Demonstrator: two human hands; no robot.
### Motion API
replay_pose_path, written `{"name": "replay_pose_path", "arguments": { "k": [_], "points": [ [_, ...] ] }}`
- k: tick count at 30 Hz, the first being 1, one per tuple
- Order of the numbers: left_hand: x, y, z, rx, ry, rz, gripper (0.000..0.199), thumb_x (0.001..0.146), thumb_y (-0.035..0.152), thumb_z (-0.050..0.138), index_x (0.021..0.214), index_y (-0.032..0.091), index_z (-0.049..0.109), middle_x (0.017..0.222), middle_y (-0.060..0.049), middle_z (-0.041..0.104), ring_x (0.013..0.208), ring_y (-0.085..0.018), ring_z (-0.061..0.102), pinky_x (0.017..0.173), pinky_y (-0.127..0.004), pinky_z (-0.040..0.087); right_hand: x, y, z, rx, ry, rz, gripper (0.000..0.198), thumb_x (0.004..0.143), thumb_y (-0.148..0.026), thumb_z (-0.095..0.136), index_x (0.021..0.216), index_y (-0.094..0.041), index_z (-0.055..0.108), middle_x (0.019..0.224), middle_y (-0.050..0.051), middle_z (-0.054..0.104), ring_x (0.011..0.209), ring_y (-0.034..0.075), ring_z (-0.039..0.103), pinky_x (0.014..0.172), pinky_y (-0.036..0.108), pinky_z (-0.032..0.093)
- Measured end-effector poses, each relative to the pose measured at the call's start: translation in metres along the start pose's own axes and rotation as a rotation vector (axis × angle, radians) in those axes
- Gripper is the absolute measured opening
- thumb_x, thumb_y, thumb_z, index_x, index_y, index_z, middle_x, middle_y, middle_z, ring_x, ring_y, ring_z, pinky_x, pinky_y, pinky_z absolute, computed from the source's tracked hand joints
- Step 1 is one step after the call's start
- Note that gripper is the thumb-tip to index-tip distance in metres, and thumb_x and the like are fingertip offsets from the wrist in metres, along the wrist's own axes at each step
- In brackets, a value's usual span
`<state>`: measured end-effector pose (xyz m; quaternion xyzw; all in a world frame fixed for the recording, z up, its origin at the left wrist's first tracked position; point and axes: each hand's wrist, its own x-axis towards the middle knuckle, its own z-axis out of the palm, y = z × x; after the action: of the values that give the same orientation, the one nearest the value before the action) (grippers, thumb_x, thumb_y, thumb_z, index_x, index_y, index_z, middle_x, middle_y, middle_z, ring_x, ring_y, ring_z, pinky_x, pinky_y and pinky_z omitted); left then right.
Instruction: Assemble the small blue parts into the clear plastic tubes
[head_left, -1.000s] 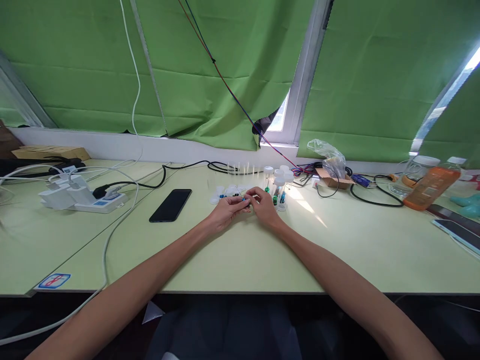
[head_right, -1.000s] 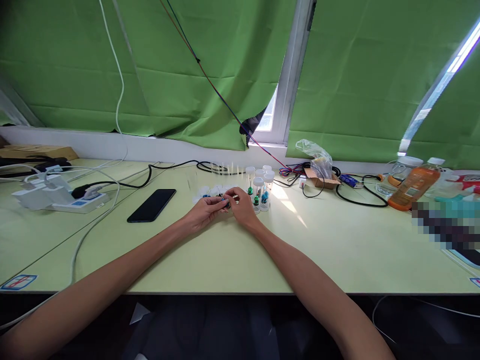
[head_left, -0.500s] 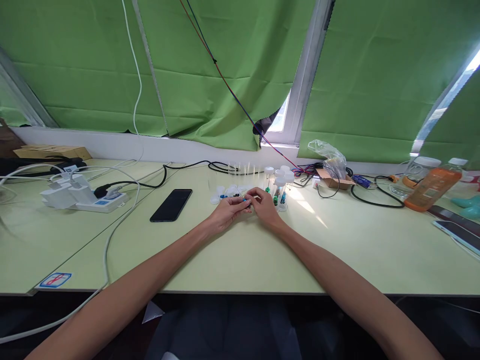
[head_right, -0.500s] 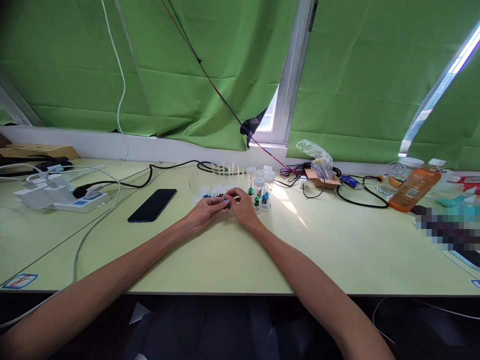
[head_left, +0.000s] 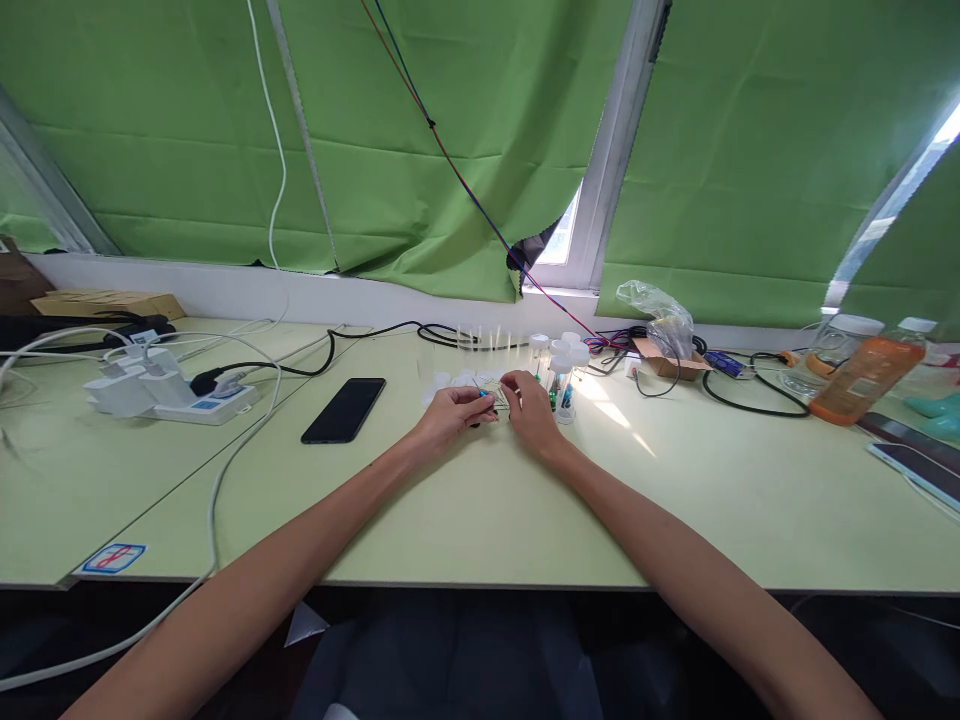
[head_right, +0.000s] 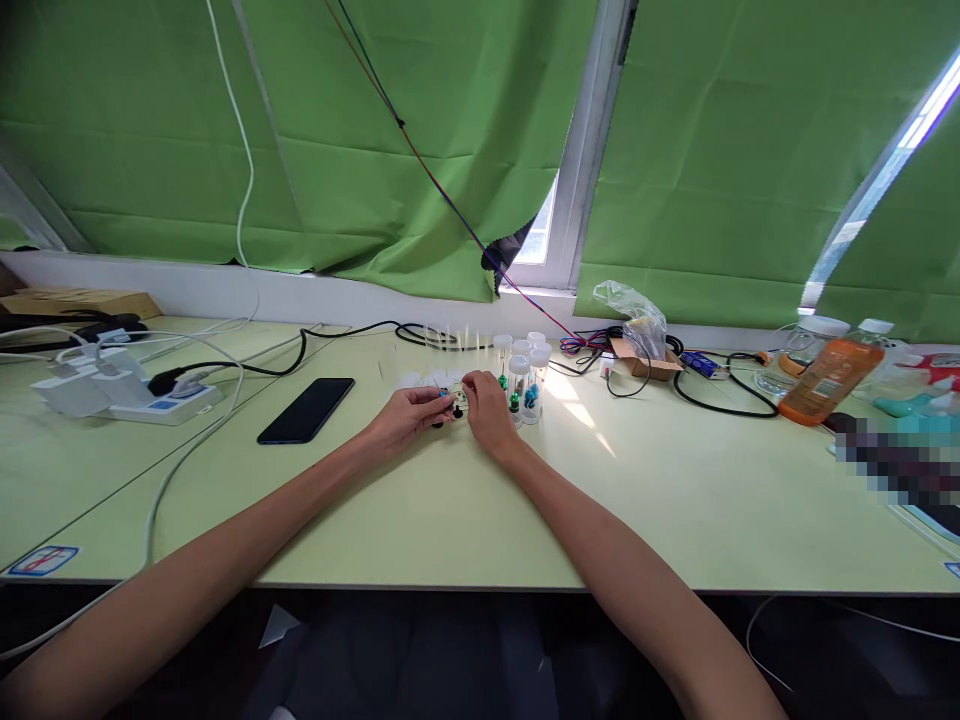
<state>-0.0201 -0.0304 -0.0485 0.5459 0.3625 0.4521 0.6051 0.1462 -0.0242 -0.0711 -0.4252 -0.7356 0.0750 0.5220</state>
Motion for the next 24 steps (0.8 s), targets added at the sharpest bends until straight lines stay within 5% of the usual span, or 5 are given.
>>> {"name": "replay_pose_path", "arguments": {
  "k": [7, 24],
  "points": [
    [0.003, 0.003, -0.003, 0.019, 0.081, 0.020, 0.035, 0.059, 0.041, 0.086, 0.072, 0.012, 0.071, 0.071, -0.006, 0.068, 0.067, -0.015, 0.066, 0.078, -0.031, 0.054, -0.005, 0.013, 0.005, -0.283, -0.254, -0.054, 0.024, 0.089, -0.009, 0.044, 0.105, -0.018, 0.059, 0.103, 0.011, 0.059, 0.100, 0.026, 0.049, 0.087, 0.039, 0.044],
    [0.004, 0.002, -0.004, 0.054, 0.131, 0.109, 0.039, 0.061, 0.044, 0.083, 0.076, 0.011, 0.069, 0.062, -0.004, 0.064, 0.055, -0.013, 0.057, 0.060, -0.029, 0.048, -0.007, 0.007, 0.016, -0.262, -0.367, -0.120, 0.014, 0.091, -0.017, 0.055, 0.102, -0.018, 0.063, 0.111, 0.011, 0.059, 0.106, 0.025, 0.046, 0.092, 0.040, 0.040]
  ]
}}
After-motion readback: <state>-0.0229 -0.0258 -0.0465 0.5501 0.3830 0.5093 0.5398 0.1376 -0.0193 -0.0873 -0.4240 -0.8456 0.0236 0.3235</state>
